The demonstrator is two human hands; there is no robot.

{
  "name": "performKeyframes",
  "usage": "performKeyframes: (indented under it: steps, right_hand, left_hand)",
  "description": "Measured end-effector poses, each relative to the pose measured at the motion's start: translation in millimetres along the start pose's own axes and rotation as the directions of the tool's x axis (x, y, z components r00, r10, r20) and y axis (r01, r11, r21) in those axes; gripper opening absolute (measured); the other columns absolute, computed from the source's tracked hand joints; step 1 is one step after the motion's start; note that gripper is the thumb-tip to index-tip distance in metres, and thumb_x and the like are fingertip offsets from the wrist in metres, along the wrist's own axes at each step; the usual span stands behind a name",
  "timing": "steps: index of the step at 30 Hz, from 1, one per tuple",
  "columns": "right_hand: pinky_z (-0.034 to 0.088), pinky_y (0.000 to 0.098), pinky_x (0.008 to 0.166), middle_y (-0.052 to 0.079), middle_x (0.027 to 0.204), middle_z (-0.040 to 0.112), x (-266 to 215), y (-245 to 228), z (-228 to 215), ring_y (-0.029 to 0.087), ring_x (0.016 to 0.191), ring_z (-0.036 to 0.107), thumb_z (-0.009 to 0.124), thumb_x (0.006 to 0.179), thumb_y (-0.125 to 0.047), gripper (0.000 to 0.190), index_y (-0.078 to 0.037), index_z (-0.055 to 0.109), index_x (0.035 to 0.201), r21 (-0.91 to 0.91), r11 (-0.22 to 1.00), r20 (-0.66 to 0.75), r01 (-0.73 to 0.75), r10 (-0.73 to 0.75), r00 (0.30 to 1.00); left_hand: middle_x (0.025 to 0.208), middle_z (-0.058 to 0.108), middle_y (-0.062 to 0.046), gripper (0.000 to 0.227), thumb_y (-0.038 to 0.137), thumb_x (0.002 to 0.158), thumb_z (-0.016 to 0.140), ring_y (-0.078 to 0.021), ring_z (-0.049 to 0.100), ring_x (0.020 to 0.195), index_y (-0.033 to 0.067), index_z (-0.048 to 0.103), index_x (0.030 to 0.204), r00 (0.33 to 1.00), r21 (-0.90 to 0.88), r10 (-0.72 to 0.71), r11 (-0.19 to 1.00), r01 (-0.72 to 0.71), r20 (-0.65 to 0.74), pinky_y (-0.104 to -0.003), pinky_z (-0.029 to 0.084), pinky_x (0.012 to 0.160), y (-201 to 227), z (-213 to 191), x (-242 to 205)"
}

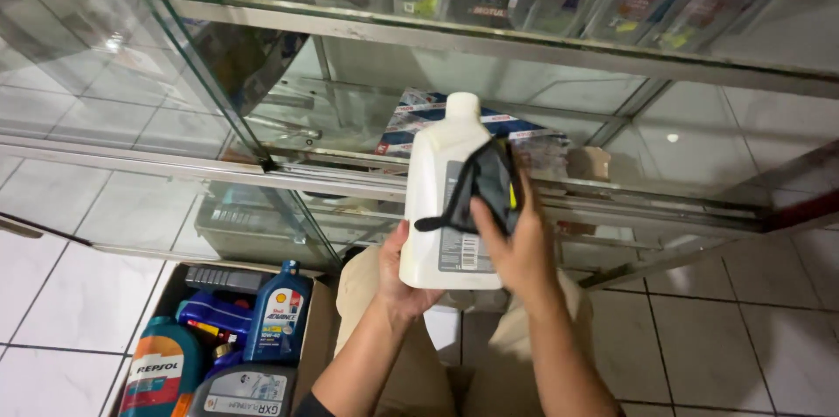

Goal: The person wipes a white motor oil bottle with a yellow cloth, then places it on a glass shelf. They proceed to wipe the glass shelf surface with the cloth.

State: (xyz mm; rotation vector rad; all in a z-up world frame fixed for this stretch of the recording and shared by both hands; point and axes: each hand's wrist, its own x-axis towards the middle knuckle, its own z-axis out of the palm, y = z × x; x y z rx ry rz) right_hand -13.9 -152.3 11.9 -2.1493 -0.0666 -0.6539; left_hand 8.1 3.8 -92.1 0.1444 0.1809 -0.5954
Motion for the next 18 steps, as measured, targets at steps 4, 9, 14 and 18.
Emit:
performKeyframes:
  steps: [4, 9, 14, 18]
  right_hand:
    - [0.029, 0.0605, 0.117, 0.034, 0.159, 0.033, -35.0, -20.2, -11.1, 0.055, 0.143, 0.033, 0.060, 0.097, -0.014, 0.067, 0.002, 0.034, 0.157, 0.040, 0.984, 0.017, 0.176, -0.177, 0.984]
    - [0.024, 0.0569, 0.130, 0.009, 0.168, 0.033, -52.2, -33.0, -16.4, 0.031, 0.155, 0.034, 0.051, 0.104, -0.039, 0.051, -0.027, 0.044, 0.152, -0.242, 0.870, 0.230, 0.430, -0.379, 0.896]
    - [0.023, 0.0573, 0.126, 0.002, 0.150, 0.057, -14.3, -59.8, -30.0, 0.030, 0.147, 0.045, 0.060, 0.096, -0.040, 0.044, -0.020, 0.065, 0.134, -0.079, 0.824, 0.308, 0.561, -0.515, 0.800]
    - [0.029, 0.0540, 0.130, 0.005, 0.146, 0.061, 13.1, -34.3, -20.6, 0.032, 0.147, 0.044, 0.065, 0.094, -0.038, 0.040, -0.017, 0.066, 0.128, 0.000, 0.878, 0.073, 0.479, -0.478, 0.875]
  left_hand:
    - [0.104, 0.076, -0.025, 0.058, 0.049, 0.078, 0.070, -0.0414, 0.074, 0.092, 0.0014, 0.075, 0.112, 0.999, 0.063, 0.023, 0.998, -0.021, -0.031, -0.054, 0.059, 0.088, -3.5, 21.3, -11.9]
    - [0.112, 0.072, -0.015, 0.046, 0.031, 0.097, 0.059, -0.0235, 0.071, 0.091, -0.0008, 0.061, 0.130, 0.978, 0.129, 0.053, 0.988, -0.080, 0.203, -0.035, 0.056, 0.082, -15.5, 27.4, -31.5]
    - [0.104, 0.072, -0.015, 0.040, 0.029, 0.092, 0.058, -0.0227, 0.068, 0.086, -0.0003, 0.064, 0.120, 0.995, 0.281, 0.060, 0.956, -0.080, 0.076, -0.034, 0.052, 0.077, -32.3, 16.7, -51.6]
    - [0.097, 0.071, -0.014, 0.035, 0.026, 0.087, 0.058, -0.0220, 0.064, 0.080, 0.0002, 0.067, 0.109, 0.996, 0.405, 0.075, 0.913, -0.050, -0.046, -0.034, 0.048, 0.071, -41.6, 12.9, -58.3]
